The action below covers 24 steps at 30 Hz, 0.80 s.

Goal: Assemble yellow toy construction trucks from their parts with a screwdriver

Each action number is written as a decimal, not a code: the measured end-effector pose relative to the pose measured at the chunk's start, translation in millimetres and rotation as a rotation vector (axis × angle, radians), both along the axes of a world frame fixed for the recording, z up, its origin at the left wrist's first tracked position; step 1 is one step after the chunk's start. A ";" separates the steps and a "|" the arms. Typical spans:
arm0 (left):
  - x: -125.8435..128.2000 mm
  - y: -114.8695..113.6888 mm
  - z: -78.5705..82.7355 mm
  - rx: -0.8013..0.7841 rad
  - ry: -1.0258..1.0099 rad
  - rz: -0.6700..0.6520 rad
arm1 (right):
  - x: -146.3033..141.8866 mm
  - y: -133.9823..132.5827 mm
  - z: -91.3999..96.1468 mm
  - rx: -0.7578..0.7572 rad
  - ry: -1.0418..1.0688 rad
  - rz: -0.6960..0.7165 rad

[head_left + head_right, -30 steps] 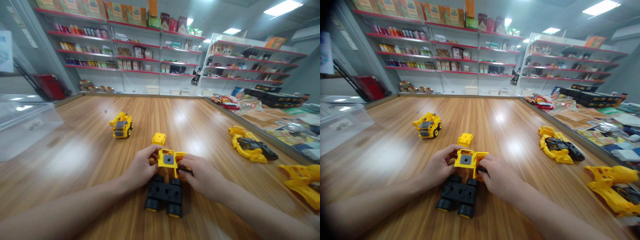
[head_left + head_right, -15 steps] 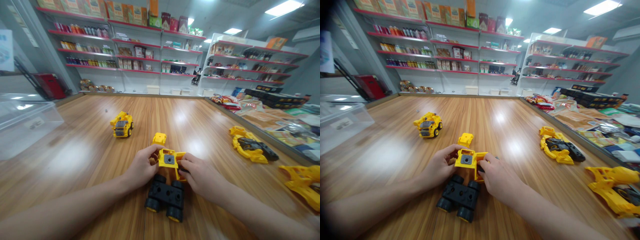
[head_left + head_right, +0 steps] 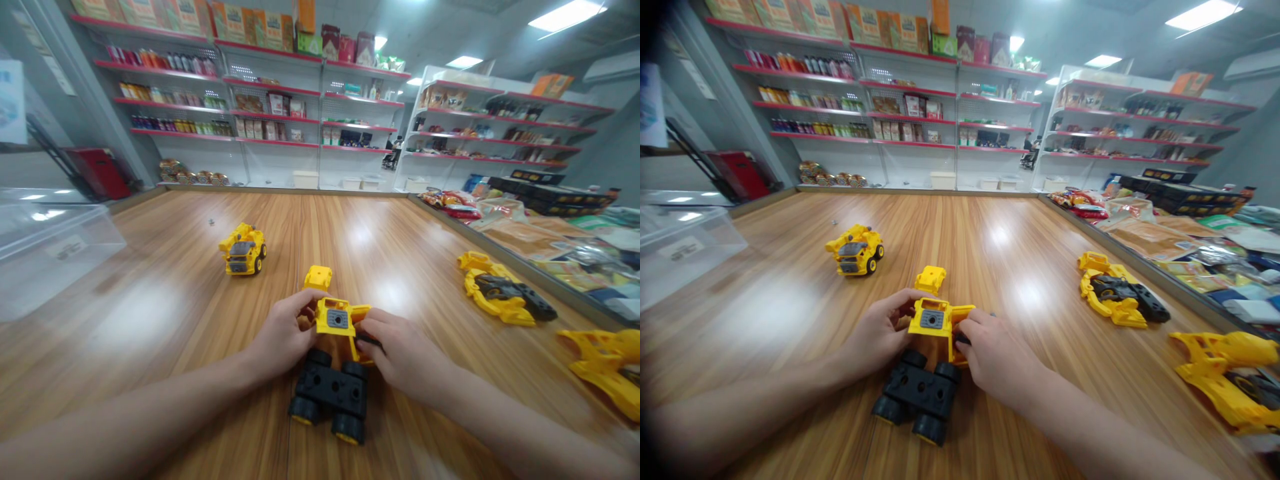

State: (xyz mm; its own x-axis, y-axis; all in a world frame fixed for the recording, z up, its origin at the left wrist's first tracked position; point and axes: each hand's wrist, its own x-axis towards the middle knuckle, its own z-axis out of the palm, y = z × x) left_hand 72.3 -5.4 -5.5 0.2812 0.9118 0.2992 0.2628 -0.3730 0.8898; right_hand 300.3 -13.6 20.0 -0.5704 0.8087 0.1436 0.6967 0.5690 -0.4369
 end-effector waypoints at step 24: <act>-2.0 0.5 0.5 0.081 0.039 0.040 | 5.5 -8.7 17.8 -0.070 0.151 0.031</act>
